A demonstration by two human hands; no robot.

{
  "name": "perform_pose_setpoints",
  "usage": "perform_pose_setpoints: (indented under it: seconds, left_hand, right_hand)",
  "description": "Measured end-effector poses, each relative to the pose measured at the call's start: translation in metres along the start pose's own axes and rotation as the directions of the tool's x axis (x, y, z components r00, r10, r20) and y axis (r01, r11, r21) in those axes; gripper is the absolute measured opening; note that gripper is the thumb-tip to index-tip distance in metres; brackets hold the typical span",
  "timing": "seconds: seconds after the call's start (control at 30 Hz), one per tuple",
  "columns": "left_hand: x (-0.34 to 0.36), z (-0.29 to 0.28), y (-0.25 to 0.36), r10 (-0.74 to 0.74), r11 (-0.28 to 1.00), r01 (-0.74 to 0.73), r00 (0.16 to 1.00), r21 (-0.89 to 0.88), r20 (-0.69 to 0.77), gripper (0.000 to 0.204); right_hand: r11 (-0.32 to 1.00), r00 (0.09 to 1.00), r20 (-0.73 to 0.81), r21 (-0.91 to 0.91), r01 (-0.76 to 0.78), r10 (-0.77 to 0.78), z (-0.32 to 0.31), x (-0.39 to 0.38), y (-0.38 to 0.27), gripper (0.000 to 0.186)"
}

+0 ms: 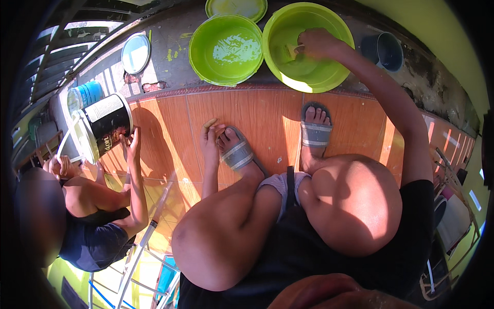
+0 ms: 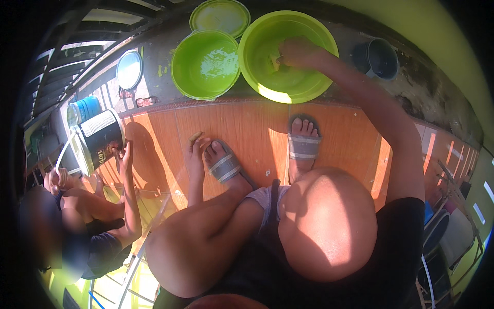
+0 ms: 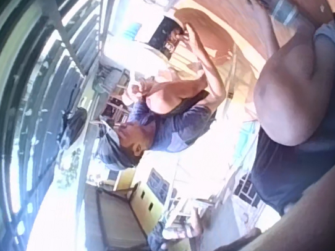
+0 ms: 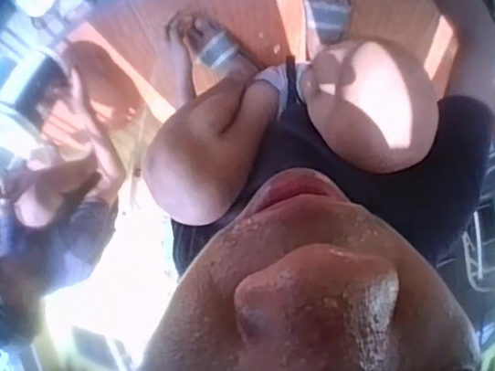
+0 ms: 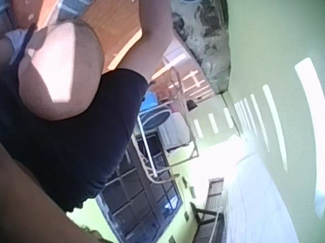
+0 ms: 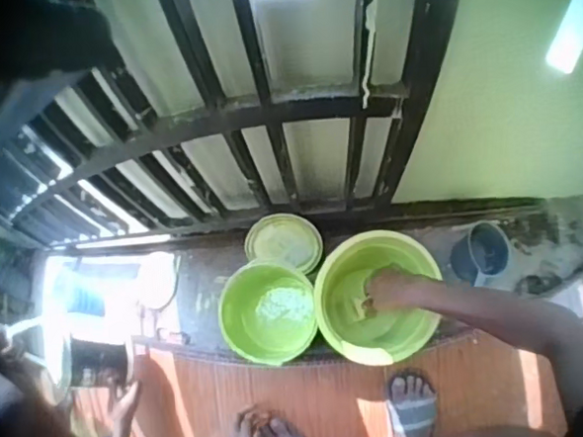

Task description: The person mixes a green liquid in a bucket using a paintbrush, then pours the mixture into a second bucket and continues stirring. The person also handles a bucket lid and a small container during the process.

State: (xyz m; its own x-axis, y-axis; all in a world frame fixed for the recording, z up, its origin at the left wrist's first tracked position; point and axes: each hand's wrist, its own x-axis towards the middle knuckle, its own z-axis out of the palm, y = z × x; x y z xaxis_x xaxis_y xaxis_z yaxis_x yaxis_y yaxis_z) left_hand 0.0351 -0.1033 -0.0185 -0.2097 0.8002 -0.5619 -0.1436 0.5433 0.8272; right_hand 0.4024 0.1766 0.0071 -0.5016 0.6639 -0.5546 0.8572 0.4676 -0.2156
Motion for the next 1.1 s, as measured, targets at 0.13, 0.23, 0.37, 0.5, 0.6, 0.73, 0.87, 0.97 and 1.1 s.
perform_pose_setpoints:
  seconds: [0.13,0.23,0.37,0.5,0.6,0.73,0.87,0.97,1.1]
  left_hand:
    - [-0.011,0.013,-0.031,0.122,0.991,-0.119,0.991,0.059,-0.049,0.018]
    - [-0.014,0.024,-0.042,0.19,0.978,-0.179,0.977,0.108,-0.102,0.019]
    - [-0.016,0.032,-0.045,0.228,0.968,-0.208,0.963,0.14,-0.142,0.017]
    - [-0.015,0.035,-0.041,0.349,0.913,-0.315,0.932,0.259,-0.096,0.016]
    - [-0.015,0.035,-0.04,0.364,0.897,-0.32,0.926,0.305,-0.098,0.016]
    - [-0.012,0.033,-0.043,0.384,0.897,-0.348,0.919,0.27,-0.09,0.017]
    - [-0.011,0.031,-0.044,0.393,0.879,-0.347,0.916,0.328,-0.086,0.016]
    - [-0.011,0.033,-0.041,0.422,0.869,-0.378,0.903,0.319,-0.078,0.016]
    - [-0.011,0.034,-0.039,0.401,0.89,-0.367,0.913,0.271,-0.081,0.016]
  right_hand:
    - [0.994,0.996,-0.016,-0.05,-0.093,0.092,-0.006,0.011,0.009,0.023]
    - [0.984,0.99,-0.041,-0.113,-0.137,0.133,0.005,0.024,0.0,0.019]
    - [0.97,0.983,-0.082,-0.164,-0.179,0.167,0.009,0.026,-0.02,0.018]
    - [0.971,0.978,-0.127,-0.148,-0.186,0.167,-0.008,0.009,-0.019,0.016]
    - [0.956,0.961,-0.201,-0.187,-0.228,0.19,-0.017,-0.003,-0.007,0.017]
    - [0.939,0.948,-0.247,-0.226,-0.258,0.201,-0.007,-0.004,-0.003,0.018]
    - [0.951,0.978,-0.109,-0.237,-0.199,0.177,0.015,0.004,-0.02,0.019]
    - [0.952,0.984,-0.134,-0.267,-0.152,0.119,0.016,0.007,-0.026,0.015]
    - [0.97,0.972,0.005,-0.061,-0.235,0.236,-0.021,-0.01,-0.013,0.03]
